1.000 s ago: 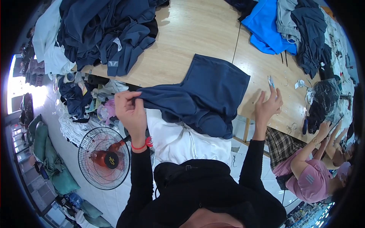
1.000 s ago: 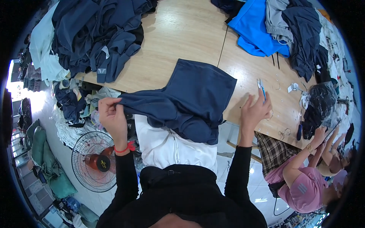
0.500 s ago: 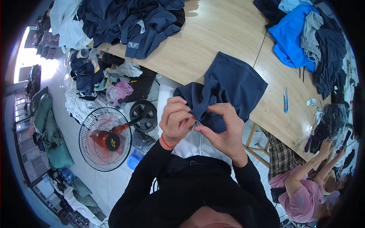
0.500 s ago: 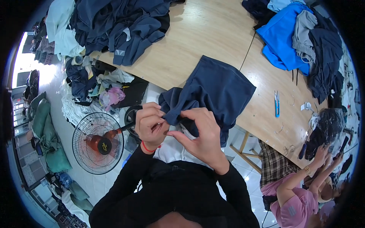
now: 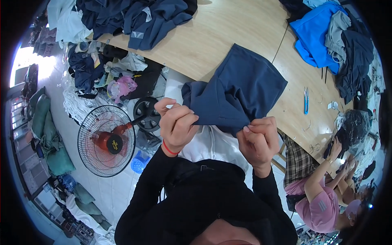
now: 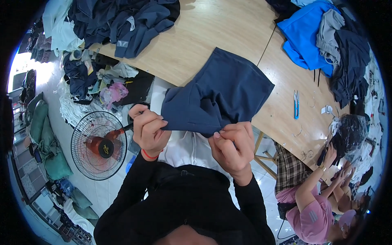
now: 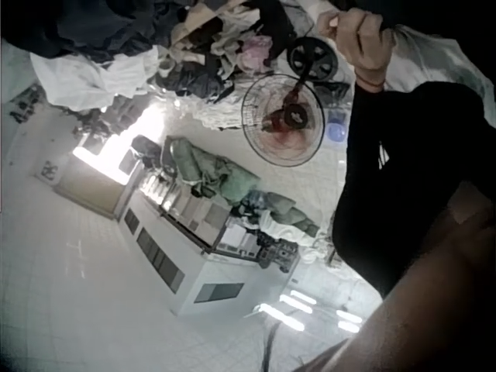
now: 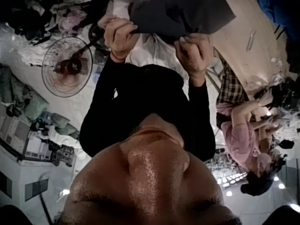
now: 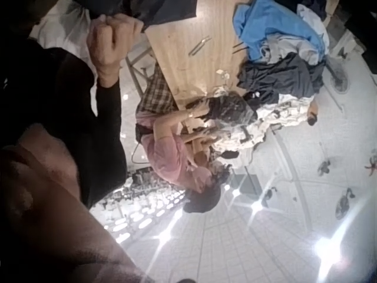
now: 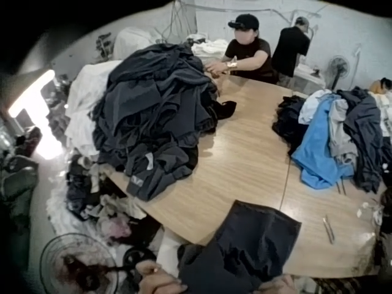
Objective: Trimming loose threads from garments using a thread clipper.
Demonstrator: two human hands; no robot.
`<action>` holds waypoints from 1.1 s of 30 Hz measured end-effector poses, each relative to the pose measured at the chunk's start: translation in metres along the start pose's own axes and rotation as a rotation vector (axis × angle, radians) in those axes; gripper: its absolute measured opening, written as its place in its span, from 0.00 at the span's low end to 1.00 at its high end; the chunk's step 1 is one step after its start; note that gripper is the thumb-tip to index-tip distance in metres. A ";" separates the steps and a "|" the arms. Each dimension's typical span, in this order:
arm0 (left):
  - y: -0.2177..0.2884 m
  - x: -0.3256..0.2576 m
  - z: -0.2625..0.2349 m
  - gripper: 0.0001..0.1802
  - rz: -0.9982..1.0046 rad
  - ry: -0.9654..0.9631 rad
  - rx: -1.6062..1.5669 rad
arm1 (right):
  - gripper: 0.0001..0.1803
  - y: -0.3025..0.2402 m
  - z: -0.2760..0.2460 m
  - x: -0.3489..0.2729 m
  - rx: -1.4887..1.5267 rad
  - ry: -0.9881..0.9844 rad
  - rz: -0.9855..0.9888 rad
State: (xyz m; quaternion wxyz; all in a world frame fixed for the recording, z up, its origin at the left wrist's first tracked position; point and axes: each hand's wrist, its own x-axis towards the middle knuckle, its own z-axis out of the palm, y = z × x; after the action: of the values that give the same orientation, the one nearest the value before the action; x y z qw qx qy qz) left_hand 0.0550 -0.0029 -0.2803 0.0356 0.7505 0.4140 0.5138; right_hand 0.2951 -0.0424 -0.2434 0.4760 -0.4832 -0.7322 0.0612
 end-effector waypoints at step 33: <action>0.004 0.033 0.000 0.15 -0.774 -0.120 -1.943 | 0.08 -0.019 0.002 0.039 0.470 -0.084 0.421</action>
State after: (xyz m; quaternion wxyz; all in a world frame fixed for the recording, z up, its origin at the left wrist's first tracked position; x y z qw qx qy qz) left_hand 0.0620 0.0161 -0.2539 0.8057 0.2393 0.0324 0.5408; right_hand 0.2781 -0.0222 -0.2092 0.5207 -0.4981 -0.6011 0.3457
